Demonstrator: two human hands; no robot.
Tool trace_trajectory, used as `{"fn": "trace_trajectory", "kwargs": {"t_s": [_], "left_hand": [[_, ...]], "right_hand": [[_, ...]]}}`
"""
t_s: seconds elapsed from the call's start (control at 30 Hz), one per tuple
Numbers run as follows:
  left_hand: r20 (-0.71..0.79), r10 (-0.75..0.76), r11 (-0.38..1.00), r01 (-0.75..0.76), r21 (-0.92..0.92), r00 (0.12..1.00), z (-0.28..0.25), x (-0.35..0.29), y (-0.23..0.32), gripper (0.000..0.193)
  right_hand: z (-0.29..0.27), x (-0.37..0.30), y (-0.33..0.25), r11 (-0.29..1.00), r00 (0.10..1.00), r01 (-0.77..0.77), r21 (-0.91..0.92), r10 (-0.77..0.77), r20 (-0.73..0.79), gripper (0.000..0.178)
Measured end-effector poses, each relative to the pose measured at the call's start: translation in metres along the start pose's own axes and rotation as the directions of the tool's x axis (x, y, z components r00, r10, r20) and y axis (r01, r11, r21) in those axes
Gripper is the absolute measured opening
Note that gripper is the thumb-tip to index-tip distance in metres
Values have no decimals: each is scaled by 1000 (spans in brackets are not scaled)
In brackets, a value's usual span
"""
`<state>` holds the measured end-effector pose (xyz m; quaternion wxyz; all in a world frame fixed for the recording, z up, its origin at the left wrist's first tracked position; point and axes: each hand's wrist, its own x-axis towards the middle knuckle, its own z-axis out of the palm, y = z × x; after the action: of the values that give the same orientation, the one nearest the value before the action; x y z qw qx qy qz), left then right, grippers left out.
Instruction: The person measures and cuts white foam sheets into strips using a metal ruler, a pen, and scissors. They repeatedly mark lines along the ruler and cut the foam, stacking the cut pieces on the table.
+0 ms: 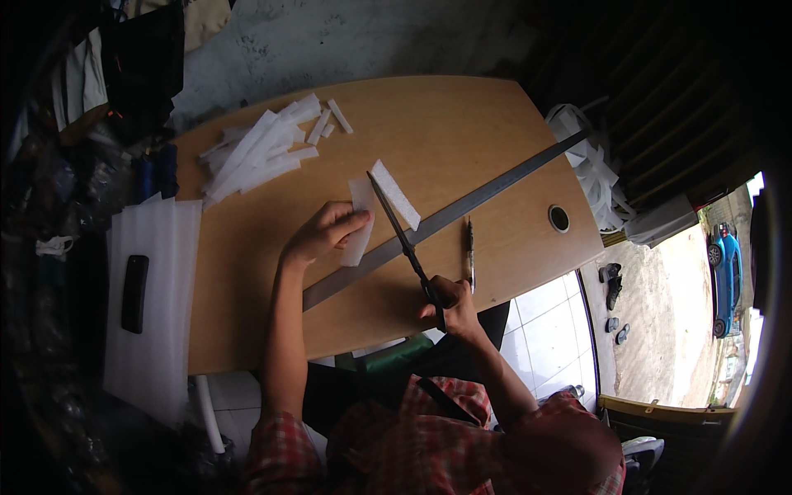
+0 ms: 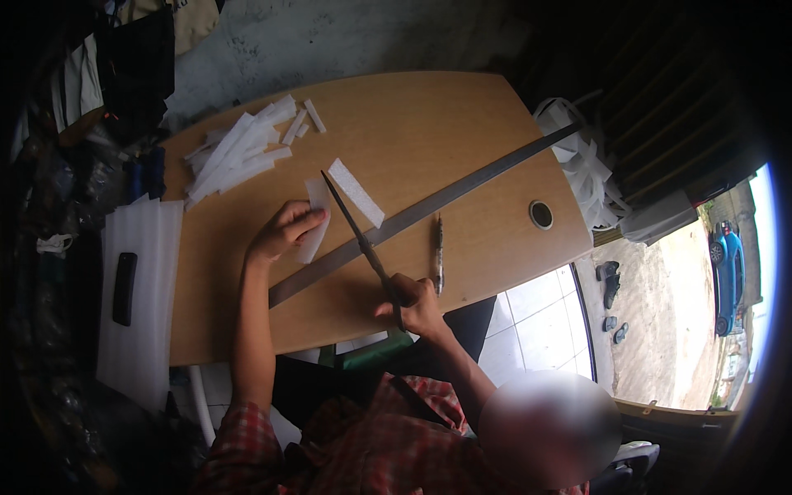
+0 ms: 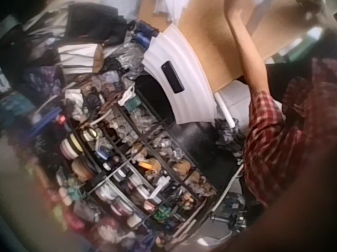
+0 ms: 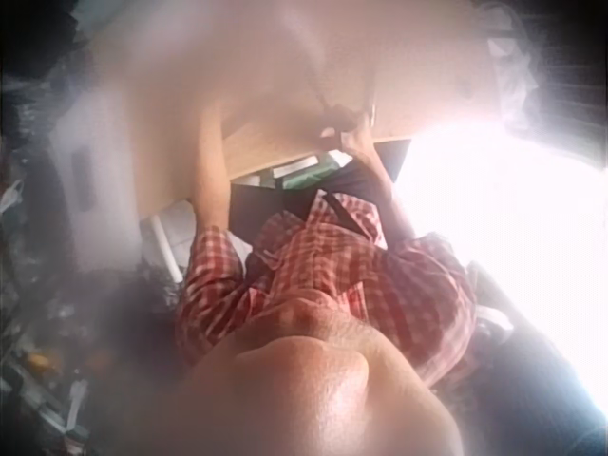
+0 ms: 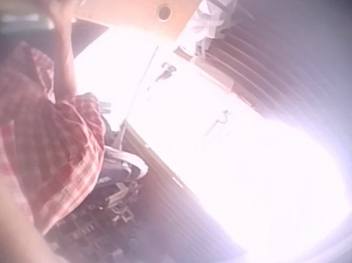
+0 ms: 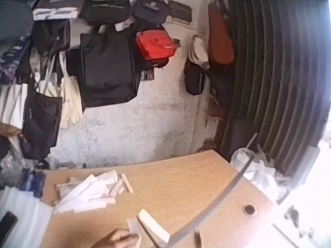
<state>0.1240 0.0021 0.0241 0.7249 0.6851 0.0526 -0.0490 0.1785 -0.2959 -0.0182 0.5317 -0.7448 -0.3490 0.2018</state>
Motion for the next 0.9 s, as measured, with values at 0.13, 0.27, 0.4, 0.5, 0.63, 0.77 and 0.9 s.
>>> {"fn": "trace_trajectory", "kwargs": {"t_s": [0.13,0.27,0.4,0.5,0.63,0.77,0.9], "left_hand": [[0,4,1000,-4,10,1000,-5,-2,-3,32],[-104,98,990,-86,110,990,-3,4,-1,31],[-47,170,827,-117,549,984,7,48,21,31],[-177,216,689,-21,725,960,20,103,-7,37],[-541,162,489,409,771,825,70,134,-21,77],[-491,277,529,295,796,826,64,144,-39,78],[-415,332,435,253,864,847,33,133,-37,47]], "right_hand": [[-2,-1,1,1000,1000,-4,9,4,10,59],[-7,0,6,986,1000,21,165,-25,18,69],[-10,-4,8,955,1000,-15,297,16,-2,82],[-9,-6,14,958,995,50,282,-22,-102,82],[-7,-4,26,962,985,95,257,-54,-161,82],[-5,-6,23,949,995,51,312,-23,-94,81],[-5,-9,23,928,999,39,370,-23,-49,80]]}}
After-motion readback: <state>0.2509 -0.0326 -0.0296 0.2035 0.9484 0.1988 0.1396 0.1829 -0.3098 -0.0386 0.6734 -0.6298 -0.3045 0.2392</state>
